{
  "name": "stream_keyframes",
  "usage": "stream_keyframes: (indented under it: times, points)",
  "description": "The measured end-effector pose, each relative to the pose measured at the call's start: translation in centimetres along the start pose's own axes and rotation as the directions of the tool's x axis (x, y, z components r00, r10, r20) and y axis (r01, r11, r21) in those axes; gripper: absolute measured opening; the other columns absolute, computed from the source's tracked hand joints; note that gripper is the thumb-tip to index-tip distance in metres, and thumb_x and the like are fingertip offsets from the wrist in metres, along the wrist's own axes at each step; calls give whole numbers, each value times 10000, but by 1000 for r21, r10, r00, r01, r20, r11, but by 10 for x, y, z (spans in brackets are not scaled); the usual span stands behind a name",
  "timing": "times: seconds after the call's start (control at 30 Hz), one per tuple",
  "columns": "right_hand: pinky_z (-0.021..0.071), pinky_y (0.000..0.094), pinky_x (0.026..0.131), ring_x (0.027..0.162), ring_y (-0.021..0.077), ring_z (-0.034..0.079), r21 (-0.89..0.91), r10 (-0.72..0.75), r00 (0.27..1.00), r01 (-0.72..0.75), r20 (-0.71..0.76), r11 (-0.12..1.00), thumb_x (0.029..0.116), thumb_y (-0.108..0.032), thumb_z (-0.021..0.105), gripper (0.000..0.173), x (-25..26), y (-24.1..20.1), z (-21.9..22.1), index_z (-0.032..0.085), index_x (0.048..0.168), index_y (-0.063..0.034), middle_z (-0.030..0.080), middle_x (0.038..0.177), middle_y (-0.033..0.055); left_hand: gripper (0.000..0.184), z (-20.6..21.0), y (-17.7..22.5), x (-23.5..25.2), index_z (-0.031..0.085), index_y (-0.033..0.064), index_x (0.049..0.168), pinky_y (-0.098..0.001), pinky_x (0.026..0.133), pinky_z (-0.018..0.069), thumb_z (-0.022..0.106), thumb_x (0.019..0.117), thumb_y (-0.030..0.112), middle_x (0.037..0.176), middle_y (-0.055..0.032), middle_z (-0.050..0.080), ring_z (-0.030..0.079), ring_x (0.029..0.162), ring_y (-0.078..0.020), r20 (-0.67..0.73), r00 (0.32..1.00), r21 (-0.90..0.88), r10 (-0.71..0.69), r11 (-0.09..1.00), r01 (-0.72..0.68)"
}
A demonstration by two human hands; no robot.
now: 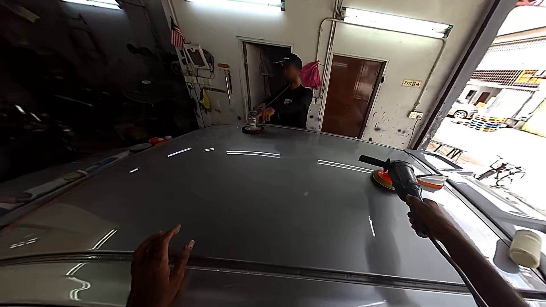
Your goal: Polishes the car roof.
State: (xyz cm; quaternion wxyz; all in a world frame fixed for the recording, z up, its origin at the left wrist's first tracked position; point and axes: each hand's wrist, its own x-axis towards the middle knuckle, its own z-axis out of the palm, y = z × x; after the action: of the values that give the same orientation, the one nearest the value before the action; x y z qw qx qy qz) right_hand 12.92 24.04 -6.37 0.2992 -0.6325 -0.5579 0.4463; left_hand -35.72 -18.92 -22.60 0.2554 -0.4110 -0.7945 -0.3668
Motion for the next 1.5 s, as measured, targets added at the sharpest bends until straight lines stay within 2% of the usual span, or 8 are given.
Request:
stream_keyframes:
  times: [0.17,0.4,0.57,0.73,0.83,0.97,1.23,1.5]
  points:
    - [542,362,469,474,182,553,-25,-54,988,58,143,998,1100,-416,448,399,-1,-42,77,535,1144,-30,531,690,90,615,5,-4,-1,574,89,1426,-524,1173,323,481,1015,537,1361,-157,630,478,1372,-394,-57,998,29,-16,999,18]
    - [566,373,487,500,200,598,-52,-164,898,202,408,978,1097,-425,450,408,-28,-103,231,513,1143,-24,557,713,108,607,5,-5,0,584,113,1421,-526,1168,337,477,1013,550,1362,-104,640,477,1381,-368,-73,997,47,-34,998,37]
    - [580,382,496,525,213,631,-68,-226,784,322,578,944,1092,-448,449,434,-87,-130,327,501,1208,-33,589,762,126,609,7,-6,0,592,121,1416,-520,1155,346,463,1013,560,1357,-102,643,478,1378,-368,-60,997,46,-38,998,41]
    - [563,323,488,519,170,626,-118,-238,671,439,702,891,1086,-468,450,460,-163,-137,364,465,1278,-50,578,763,100,609,6,-4,2,594,116,1409,-533,1133,365,458,1015,560,1338,-112,648,493,1353,-379,-48,998,47,-42,998,44]
    - [560,302,500,534,151,631,-142,-239,624,496,744,857,1083,-471,453,459,-183,-135,365,468,1278,-56,592,800,95,608,5,-4,2,598,122,1408,-552,1119,377,449,1014,559,1327,-108,653,501,1344,-372,-40,998,44,-45,998,47]
    - [554,296,494,524,144,623,-139,-237,636,483,734,864,1079,-484,453,458,-172,-127,346,476,1261,-65,588,787,87,611,5,-4,1,587,97,1414,-551,1131,361,463,1017,544,1336,-134,647,498,1343,-386,-30,999,40,-29,999,31]
    - [559,326,484,512,168,614,-119,-196,802,314,563,942,1091,-458,449,443,-92,-103,259,509,1243,-47,582,775,100,578,0,-1,1,556,49,1435,-547,1169,326,518,1034,464,1349,-194,630,470,1371,-424,37,999,-3,-6,1000,6]
    - [539,355,484,498,184,560,-29,-95,959,107,268,994,1093,-444,451,415,-11,-44,111,513,1181,-44,525,725,89,575,0,-3,2,545,18,1427,-517,1175,321,525,1040,442,1339,-209,627,480,1355,-421,67,997,10,26,1000,-27]
